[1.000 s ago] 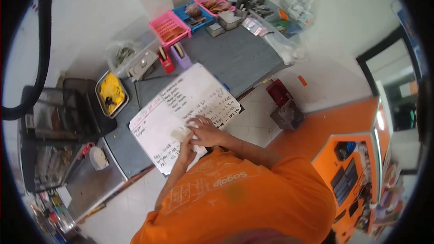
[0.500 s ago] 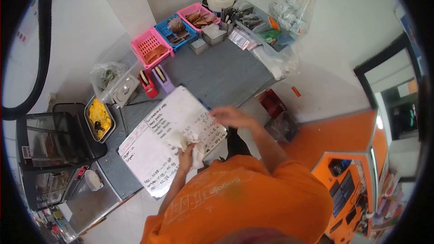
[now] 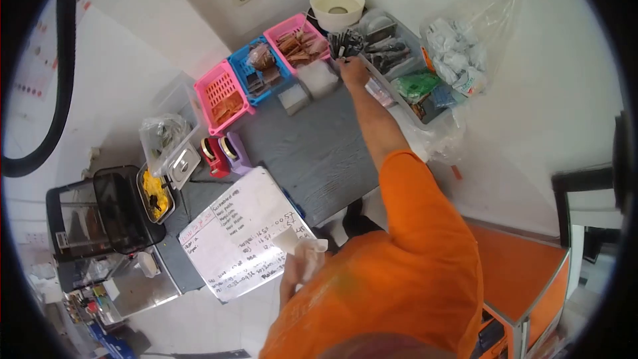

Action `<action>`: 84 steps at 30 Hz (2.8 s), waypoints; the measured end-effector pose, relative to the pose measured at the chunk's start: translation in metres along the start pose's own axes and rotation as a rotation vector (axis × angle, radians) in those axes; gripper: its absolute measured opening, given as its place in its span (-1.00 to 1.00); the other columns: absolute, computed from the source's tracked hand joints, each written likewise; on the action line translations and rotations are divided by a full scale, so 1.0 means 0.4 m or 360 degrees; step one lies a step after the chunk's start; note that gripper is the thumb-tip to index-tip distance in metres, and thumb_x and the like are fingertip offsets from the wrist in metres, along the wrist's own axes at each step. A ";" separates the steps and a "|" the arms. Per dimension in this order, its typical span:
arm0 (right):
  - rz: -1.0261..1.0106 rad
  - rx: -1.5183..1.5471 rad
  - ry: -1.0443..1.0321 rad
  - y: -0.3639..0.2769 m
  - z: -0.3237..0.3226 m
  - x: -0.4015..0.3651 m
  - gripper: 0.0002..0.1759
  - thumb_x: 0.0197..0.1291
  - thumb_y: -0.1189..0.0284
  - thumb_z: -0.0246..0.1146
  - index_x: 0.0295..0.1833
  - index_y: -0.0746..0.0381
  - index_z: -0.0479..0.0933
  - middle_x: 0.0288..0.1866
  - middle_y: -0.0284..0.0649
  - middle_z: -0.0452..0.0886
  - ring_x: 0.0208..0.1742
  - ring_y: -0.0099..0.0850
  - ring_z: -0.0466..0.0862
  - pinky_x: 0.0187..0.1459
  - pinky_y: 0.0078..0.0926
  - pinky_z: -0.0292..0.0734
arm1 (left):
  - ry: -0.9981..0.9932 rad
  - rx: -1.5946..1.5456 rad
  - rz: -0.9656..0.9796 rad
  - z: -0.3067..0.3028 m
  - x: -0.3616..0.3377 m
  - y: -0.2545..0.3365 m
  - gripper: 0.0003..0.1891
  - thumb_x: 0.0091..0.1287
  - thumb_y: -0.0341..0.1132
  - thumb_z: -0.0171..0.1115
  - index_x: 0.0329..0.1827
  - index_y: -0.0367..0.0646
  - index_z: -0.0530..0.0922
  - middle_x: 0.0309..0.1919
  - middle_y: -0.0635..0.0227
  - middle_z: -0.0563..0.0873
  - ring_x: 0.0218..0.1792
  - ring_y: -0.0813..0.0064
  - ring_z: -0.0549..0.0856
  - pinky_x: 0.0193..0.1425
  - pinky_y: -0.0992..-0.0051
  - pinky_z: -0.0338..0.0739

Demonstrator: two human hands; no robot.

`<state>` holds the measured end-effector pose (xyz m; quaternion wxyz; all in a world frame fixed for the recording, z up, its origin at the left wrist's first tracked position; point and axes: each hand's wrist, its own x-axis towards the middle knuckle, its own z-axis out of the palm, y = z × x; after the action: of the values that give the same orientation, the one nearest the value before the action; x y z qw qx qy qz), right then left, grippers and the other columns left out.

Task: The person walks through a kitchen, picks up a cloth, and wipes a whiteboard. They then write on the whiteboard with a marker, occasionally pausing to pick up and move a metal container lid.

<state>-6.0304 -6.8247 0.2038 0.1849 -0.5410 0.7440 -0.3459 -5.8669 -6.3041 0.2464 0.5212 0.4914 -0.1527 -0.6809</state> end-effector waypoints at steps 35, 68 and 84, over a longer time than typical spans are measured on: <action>0.1020 0.0880 0.0562 0.629 -0.659 -0.764 -0.88 0.22 0.45 0.20 -0.12 0.16 0.49 -0.31 -0.35 0.46 -0.46 -0.67 0.43 -0.51 -0.60 0.33 | -0.1208 0.3278 0.1625 0.893 1.178 -0.276 -0.57 0.38 -0.12 -0.10 0.15 -0.10 0.58 0.27 0.12 0.51 0.32 0.09 0.41 0.37 0.02 0.20; 0.0785 0.2682 -0.2471 -0.479 -0.352 -1.430 -0.48 0.41 0.23 0.00 -0.67 -0.05 0.05 -0.80 -0.52 -0.07 -0.84 -0.61 -0.11 -0.76 -0.57 -0.18 | -0.0656 -0.0001 0.0228 -0.410 -0.495 0.209 -0.51 0.48 0.15 -0.14 -0.49 -0.04 0.26 -0.63 0.59 0.20 -0.59 0.65 0.13 -0.54 0.60 0.03; 0.0990 0.3063 -0.2315 -0.735 -0.067 -1.413 -0.63 0.33 0.34 0.05 -0.59 0.04 0.21 -0.75 -0.53 0.01 -0.76 -0.67 0.00 -0.74 -0.66 -0.09 | 0.0721 -0.0425 0.0854 -0.846 -0.674 0.276 -0.62 0.46 -0.10 0.07 -0.51 0.02 0.21 -0.62 0.60 0.15 -0.62 0.73 0.13 -0.59 0.64 -0.04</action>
<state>-5.6531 -6.3408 0.3764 0.9486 -0.0528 0.0103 -0.3120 -5.5318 -6.0147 0.3040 0.7611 0.4998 -0.0669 -0.4081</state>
